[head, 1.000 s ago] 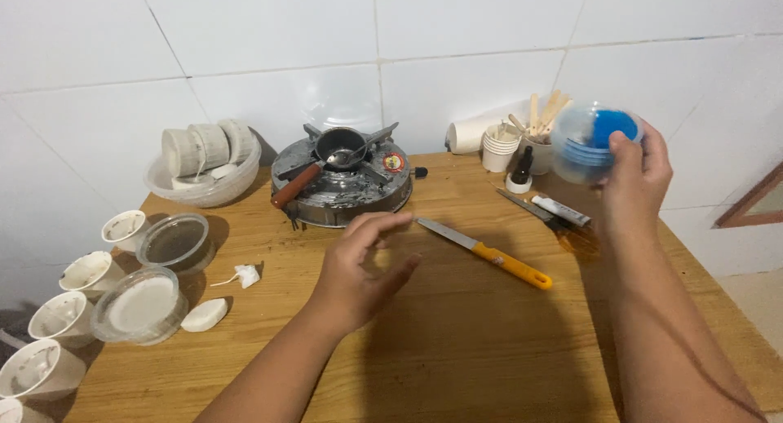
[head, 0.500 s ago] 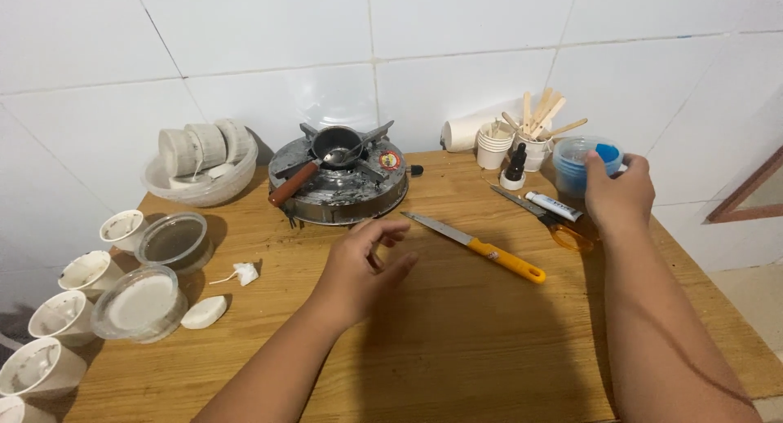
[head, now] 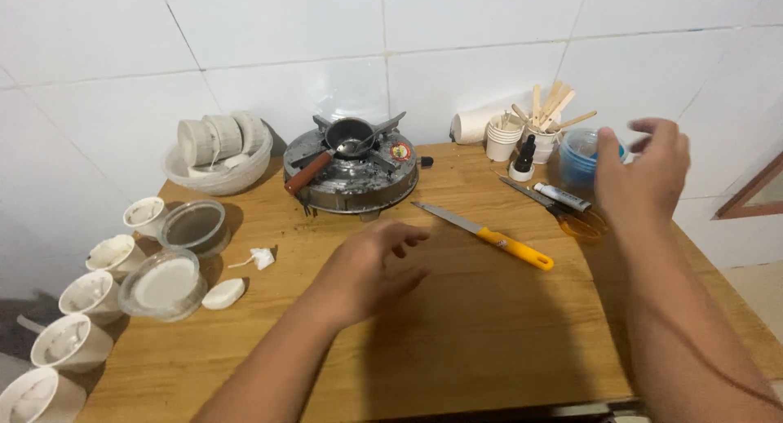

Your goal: Scraping material from a table into a cup and mixing it with liquid

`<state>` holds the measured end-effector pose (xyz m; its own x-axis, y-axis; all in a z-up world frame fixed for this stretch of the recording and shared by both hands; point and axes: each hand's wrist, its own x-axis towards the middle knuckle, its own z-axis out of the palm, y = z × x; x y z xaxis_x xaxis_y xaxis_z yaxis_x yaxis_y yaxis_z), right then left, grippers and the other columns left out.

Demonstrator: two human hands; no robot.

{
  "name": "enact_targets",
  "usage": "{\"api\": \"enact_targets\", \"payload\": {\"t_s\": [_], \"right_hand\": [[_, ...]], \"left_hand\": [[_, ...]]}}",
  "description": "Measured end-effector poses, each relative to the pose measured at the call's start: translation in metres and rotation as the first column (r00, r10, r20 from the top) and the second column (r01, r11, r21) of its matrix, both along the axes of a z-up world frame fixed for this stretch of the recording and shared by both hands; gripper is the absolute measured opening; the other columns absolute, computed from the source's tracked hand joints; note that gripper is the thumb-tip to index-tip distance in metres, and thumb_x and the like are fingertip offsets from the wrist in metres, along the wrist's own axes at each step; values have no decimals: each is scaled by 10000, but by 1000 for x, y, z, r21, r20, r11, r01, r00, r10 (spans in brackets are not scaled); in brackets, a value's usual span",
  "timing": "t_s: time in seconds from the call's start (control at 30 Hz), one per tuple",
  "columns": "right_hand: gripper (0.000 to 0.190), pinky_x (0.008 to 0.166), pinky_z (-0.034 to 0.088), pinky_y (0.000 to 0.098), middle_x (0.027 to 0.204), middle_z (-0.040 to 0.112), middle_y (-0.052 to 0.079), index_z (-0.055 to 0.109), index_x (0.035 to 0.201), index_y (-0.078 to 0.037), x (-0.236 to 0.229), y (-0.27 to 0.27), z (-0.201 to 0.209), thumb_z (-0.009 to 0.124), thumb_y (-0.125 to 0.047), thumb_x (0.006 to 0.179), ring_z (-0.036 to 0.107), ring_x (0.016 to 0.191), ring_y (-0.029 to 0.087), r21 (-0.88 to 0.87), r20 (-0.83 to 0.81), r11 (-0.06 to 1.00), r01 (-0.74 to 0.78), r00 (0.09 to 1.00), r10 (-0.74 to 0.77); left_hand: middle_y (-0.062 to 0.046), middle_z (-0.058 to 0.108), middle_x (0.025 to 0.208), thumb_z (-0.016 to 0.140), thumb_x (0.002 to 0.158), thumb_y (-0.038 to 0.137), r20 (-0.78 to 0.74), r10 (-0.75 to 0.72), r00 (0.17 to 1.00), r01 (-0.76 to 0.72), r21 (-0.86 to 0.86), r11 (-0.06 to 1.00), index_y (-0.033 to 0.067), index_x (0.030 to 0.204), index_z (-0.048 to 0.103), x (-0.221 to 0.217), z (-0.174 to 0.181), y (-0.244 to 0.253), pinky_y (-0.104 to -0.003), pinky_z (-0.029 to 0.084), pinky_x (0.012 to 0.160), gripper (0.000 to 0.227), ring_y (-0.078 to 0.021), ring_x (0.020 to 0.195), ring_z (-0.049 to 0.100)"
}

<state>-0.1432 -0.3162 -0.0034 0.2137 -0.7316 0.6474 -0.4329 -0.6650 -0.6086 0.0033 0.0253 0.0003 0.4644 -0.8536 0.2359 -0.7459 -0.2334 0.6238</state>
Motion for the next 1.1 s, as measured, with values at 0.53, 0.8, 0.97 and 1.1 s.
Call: {"api": "enact_targets", "payload": {"t_s": [0.53,0.8,0.97,1.1], "right_hand": [[187,475,445,258,588,627,40,745,757,-25,-41,33,26,723,-119,918,534,507,124,466,-47,323,-824,341,939],[277,338,316,225,475,348,58,555,748,57,23,44,-34,642,-169,884,337,361,101,181,596,42,-983,143,790],[228,346,349,210,494,349,42,567,770,30,31,49,-41,638,-148,895,354,389,76,131,641,65,-989,134,756],[243,366,345,235,443,346,61,589,801,69,40,45,-36,625,-138,922,344,341,112,126,556,95,-988,149,818]], "left_hand": [[46,714,849,807,872,125,-221,-209,953,179,-149,972,155,1000,760,-10,-15,83,-226,466,590,140,-58,696,581],[-68,763,797,817,845,116,-359,-181,916,14,-422,906,49,1096,780,22,-56,38,-206,554,574,262,-104,687,694],[-83,767,799,834,828,149,-377,-184,908,29,-381,924,50,1131,779,23,-37,27,-218,555,553,324,-109,671,673],[-78,767,842,797,858,114,-402,-241,883,20,-481,877,45,1165,740,33,-38,-1,-189,567,563,319,-95,670,685]]}}
